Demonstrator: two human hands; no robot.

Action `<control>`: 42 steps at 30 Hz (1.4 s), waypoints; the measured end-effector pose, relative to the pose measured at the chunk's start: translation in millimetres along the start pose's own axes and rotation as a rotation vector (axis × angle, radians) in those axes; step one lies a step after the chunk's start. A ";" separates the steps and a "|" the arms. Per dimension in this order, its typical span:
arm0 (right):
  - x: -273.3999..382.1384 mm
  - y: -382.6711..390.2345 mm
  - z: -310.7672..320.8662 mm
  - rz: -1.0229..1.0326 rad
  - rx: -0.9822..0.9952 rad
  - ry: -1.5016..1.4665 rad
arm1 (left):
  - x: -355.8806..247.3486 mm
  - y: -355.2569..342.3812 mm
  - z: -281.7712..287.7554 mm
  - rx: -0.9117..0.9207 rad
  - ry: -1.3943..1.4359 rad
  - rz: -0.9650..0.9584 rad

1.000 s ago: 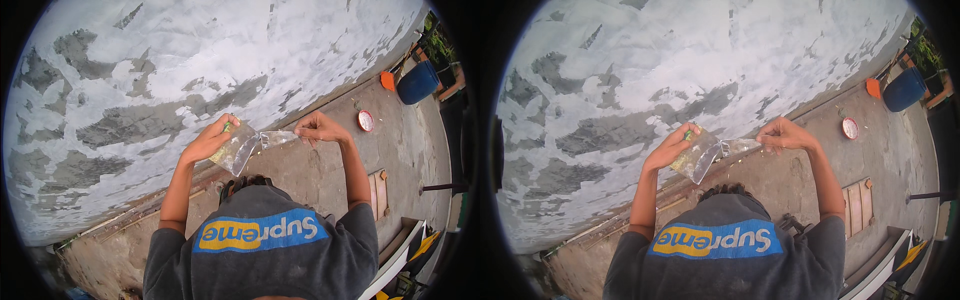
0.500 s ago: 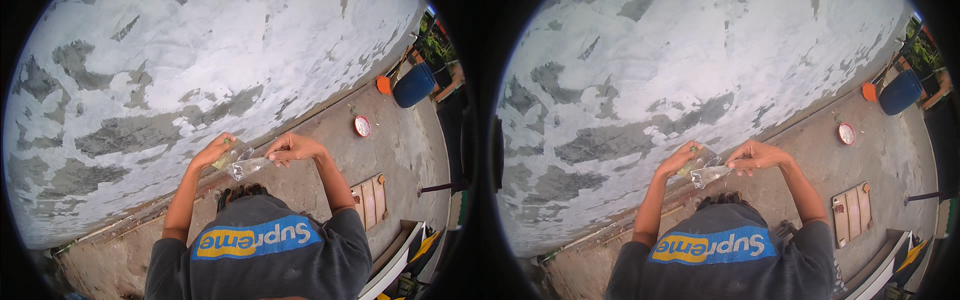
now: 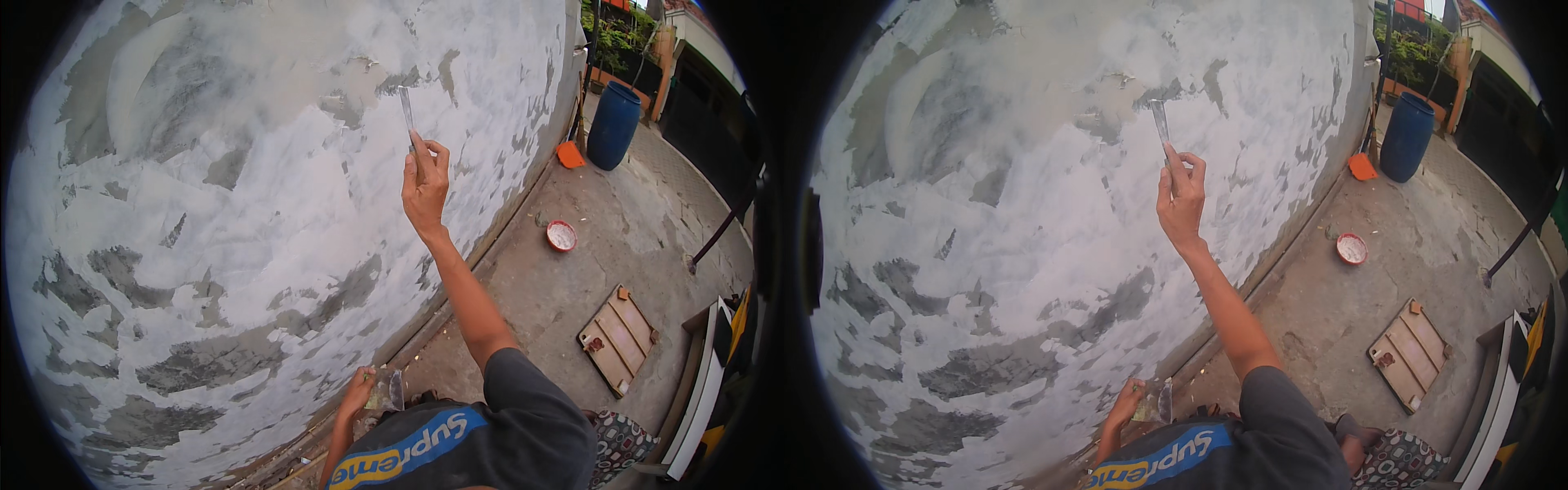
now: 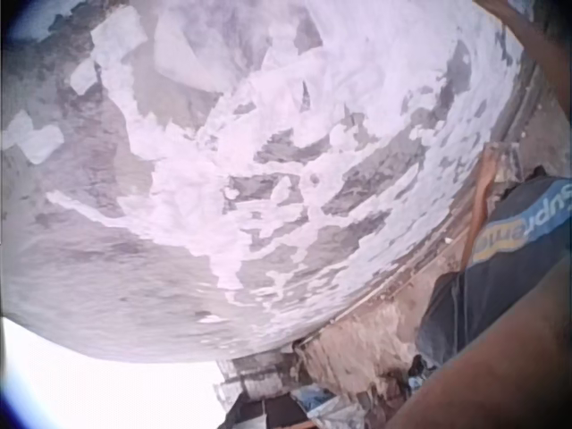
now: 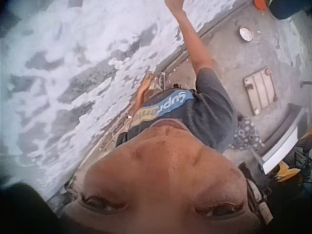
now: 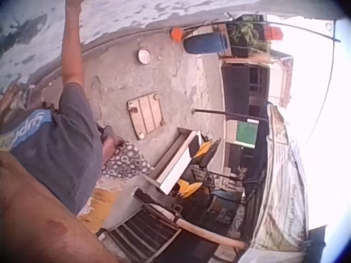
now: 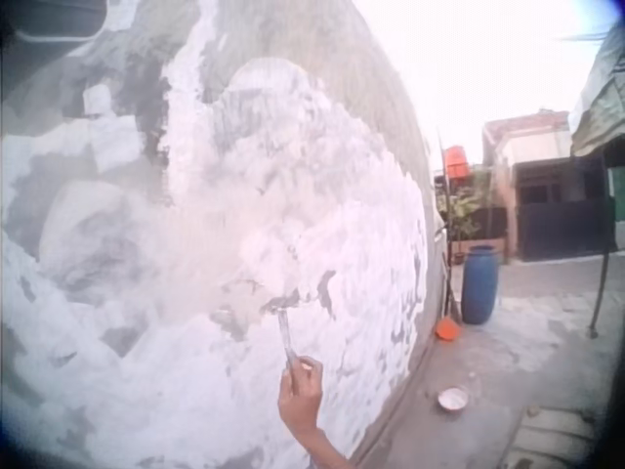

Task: The person applies white plaster to a curved concrete wall using a trowel and a smaller scraper. They repeatedly scoop plaster from a red bucket, spread it across the wall, and smooth the surface. The person occasionally scrapes excess plaster from the trowel back into the bucket.

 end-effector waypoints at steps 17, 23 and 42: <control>-2.1 35.8 73.5 -0.465 0.012 -0.259 | 10.3 21.3 7.3 -0.161 0.086 -0.037; 61.4 96.1 92.3 -0.946 0.069 -0.788 | -70.8 6.2 1.2 -0.185 0.184 -0.044; 71.6 310.3 135.9 -1.792 0.658 -0.650 | -104.1 13.9 -28.2 -0.203 0.242 -0.367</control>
Point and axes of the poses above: each hand's wrist, its own y-axis away from the middle knuckle, its own z-axis out of the back of the hand, x = y × z, the point moved 1 cm from there along -y, towards the middle knuckle, and after that the axes turned 10 degrees about -y, right-handed, at the moved point
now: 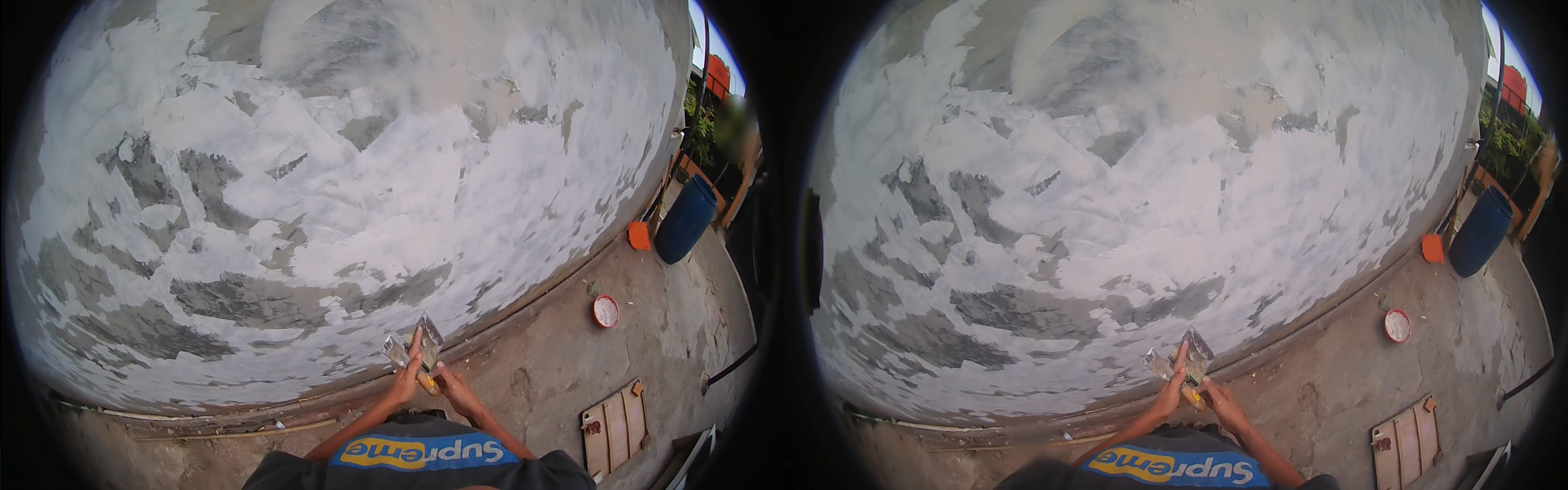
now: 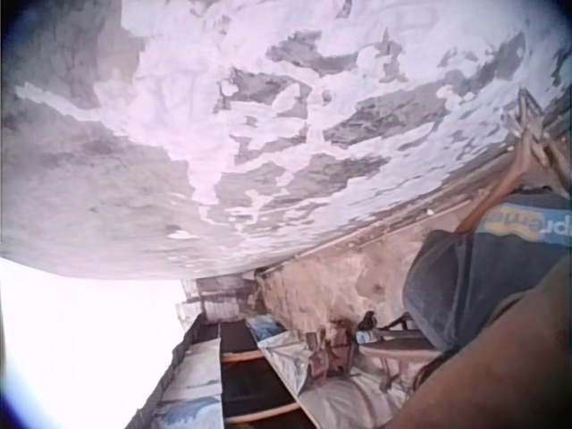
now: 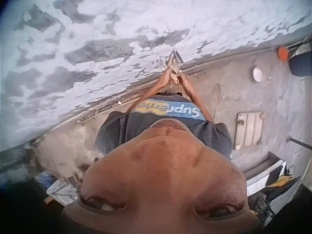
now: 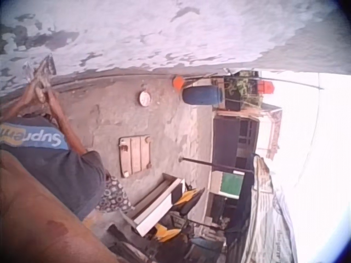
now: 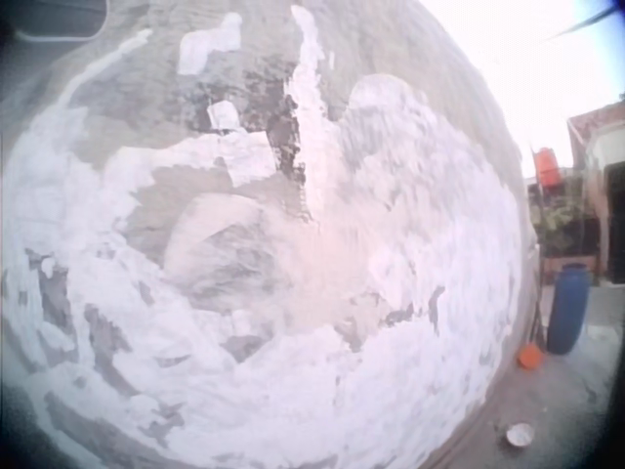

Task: The person applies white plaster to a curved concrete wall using a trowel and a smaller scraper. They repeatedly scoop plaster from a red bucket, spread it across the wall, and smooth the surface. The person occasionally scrapes excess plaster from the trowel back into the bucket.

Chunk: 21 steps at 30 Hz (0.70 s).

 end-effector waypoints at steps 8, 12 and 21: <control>3.3 -12.4 -35.0 0.077 0.021 -0.408 | -4.0 10.0 -9.2 0.065 0.018 -0.018; 33.0 -33.8 -23.1 0.345 0.001 -0.450 | -6.8 12.3 0.0 0.112 0.162 -0.016; 273.8 -13.6 -21.3 1.150 -0.154 -0.379 | 16.0 40.0 12.8 0.014 0.331 0.127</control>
Point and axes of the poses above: each hand's wrist, its own y-axis away from the middle knuckle, its own z-axis out of the back of the hand, x = y × z, the point moved 1 cm from there along -y, towards the middle knuckle, and after that the axes turned 10 degrees about -y, right-handed, at the moved point
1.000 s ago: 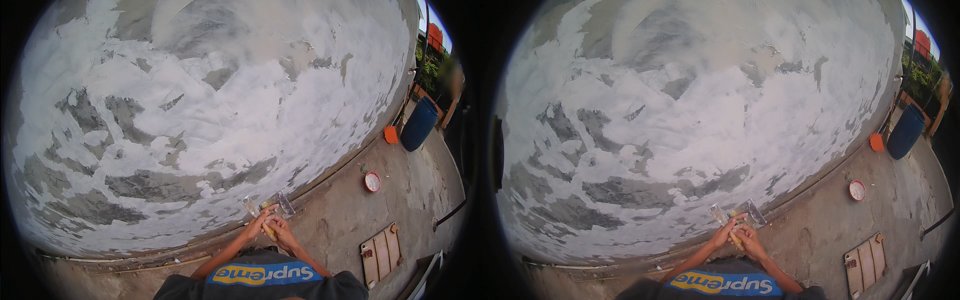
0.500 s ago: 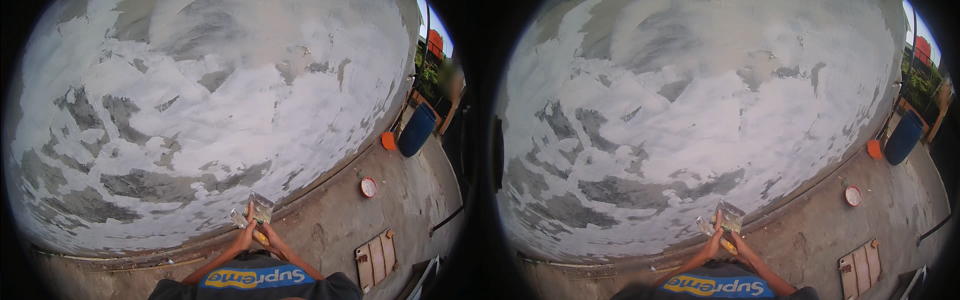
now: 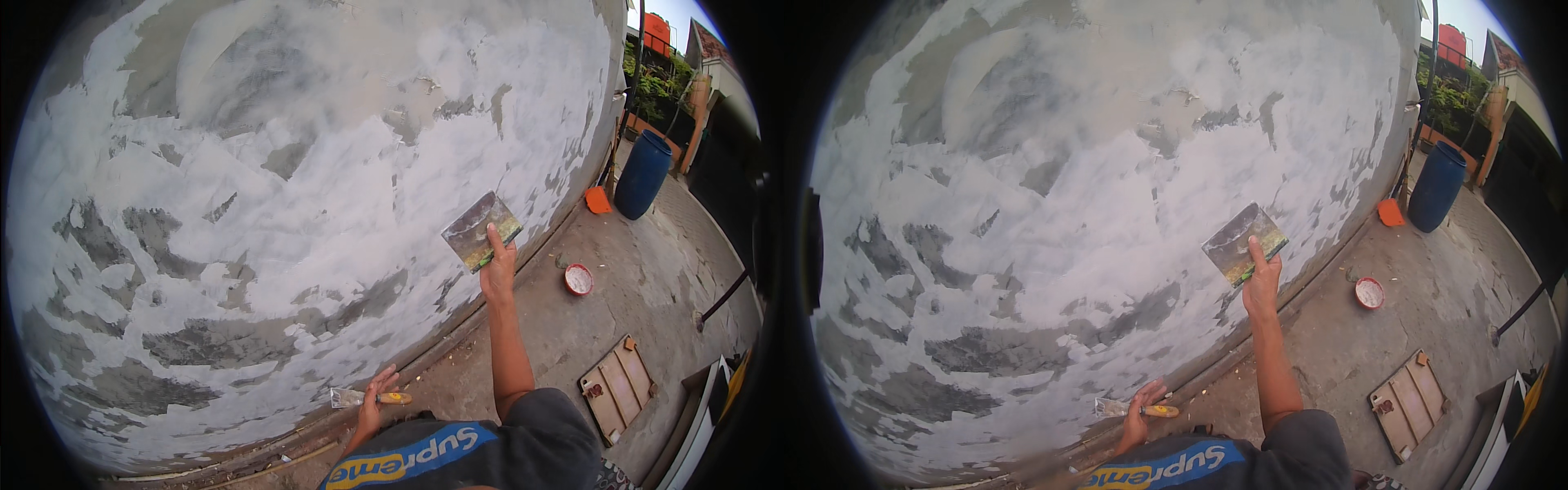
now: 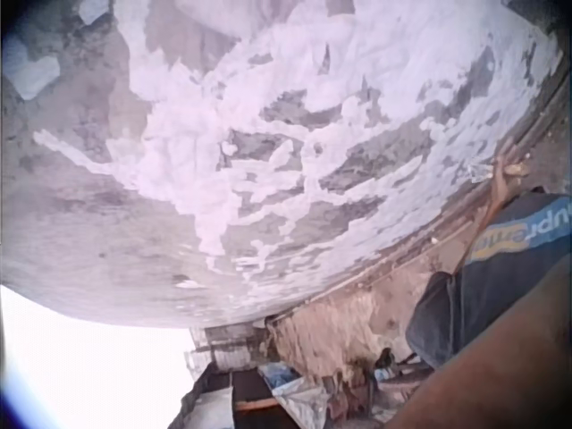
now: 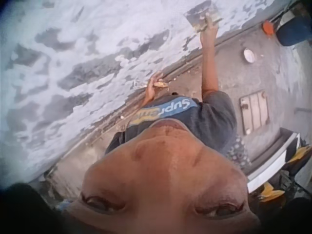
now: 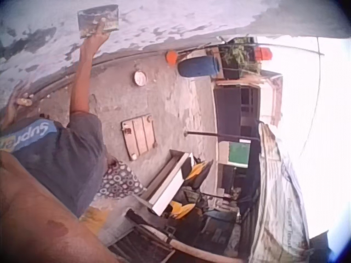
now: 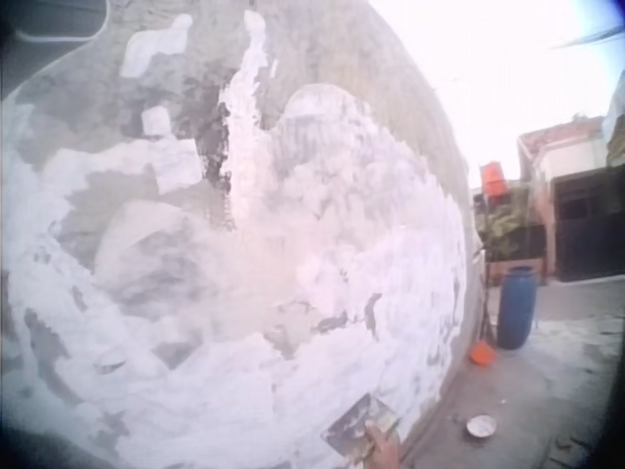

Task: The person applies white plaster to a curved concrete wall using a trowel and a smaller scraper. They repeatedly scoop plaster from a red bucket, spread it across the wall, and smooth the surface. The person occasionally scrapes excess plaster from the trowel back into the bucket.

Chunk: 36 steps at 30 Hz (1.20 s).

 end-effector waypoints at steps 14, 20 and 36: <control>23.0 -134.1 -99.2 0.347 0.024 0.574 | 17.5 5.9 39.4 -0.120 0.014 0.107; 30.0 -118.4 -142.1 0.396 -0.021 0.825 | 14.5 -11.6 57.9 0.088 -0.089 0.122; 8.3 -116.0 -184.7 0.717 0.014 1.197 | 12.5 -22.2 145.8 0.242 -0.087 0.155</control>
Point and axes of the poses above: each hand's wrist, its own y-axis away from the middle knuckle, its own z-axis out of the back of the hand, x = y × z, the point moved 1 cm from there along -y, towards the middle knuckle, and after that the axes turned 10 degrees about -y, right-handed, at the moved point
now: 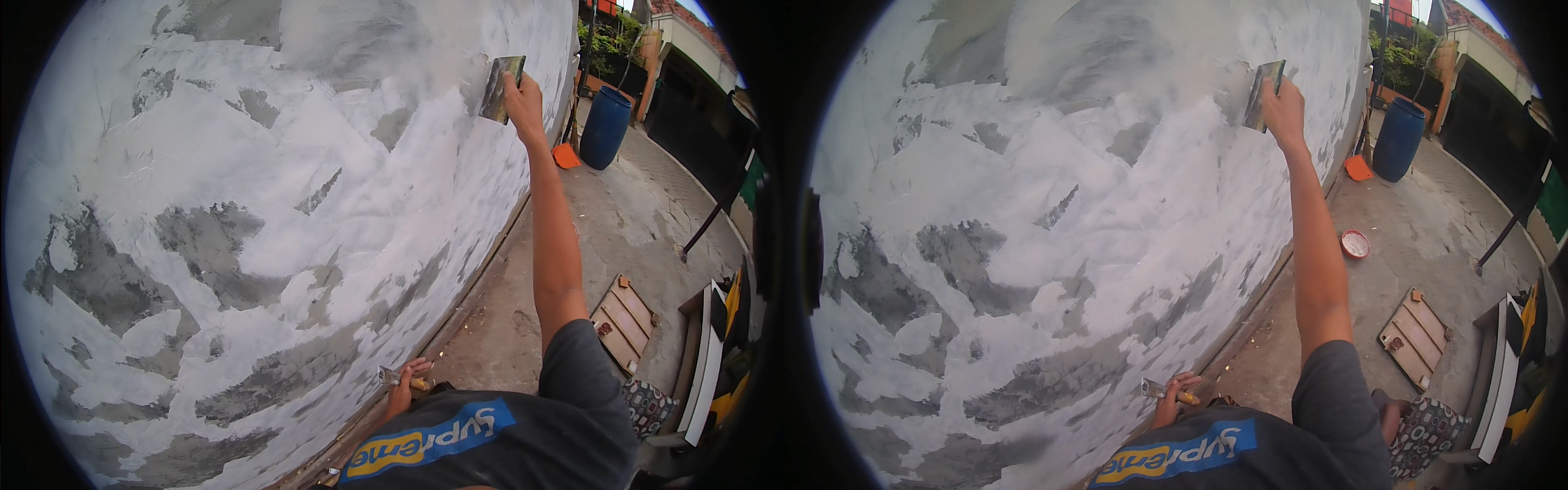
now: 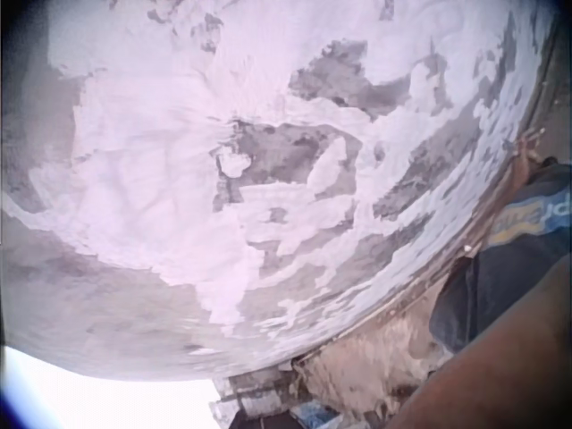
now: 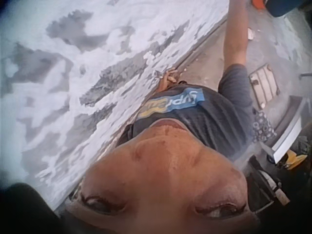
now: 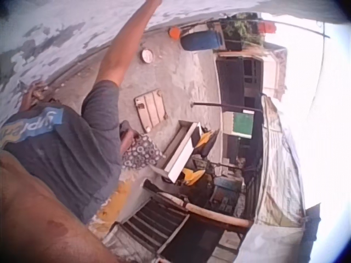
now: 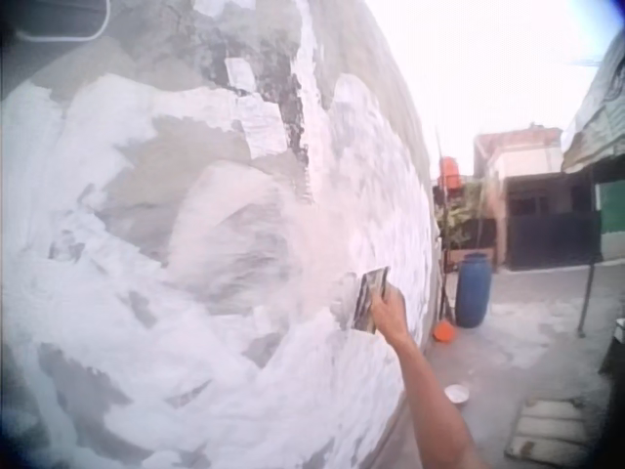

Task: The person applies white plaster to a curved concrete wall using a trowel and a smaller scraper. They repeatedly scoop plaster from a red bucket, spread it across the wall, and smooth the surface. The person occasionally scrapes excess plaster from the trowel back into the bucket.

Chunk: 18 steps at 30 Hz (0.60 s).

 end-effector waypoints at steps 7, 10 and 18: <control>21.4 28.4 -5.9 0.214 0.055 0.061 | 11.2 -1.3 13.3 0.045 -0.019 0.030; 25.2 53.1 -5.3 0.271 0.103 0.018 | 10.5 -1.6 12.0 0.082 -0.063 0.052; 27.9 82.4 13.5 0.421 0.181 -0.170 | -3.0 -7.0 -10.7 0.168 -0.133 0.032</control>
Point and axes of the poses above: each hand's wrist, its own y-axis away from the middle knuckle, its own z-axis out of the back of the hand, x = y × z, the point moved 1 cm from there along -y, towards the middle knuckle, and after that the axes turned 10 degrees about -y, right-handed, at the moved point
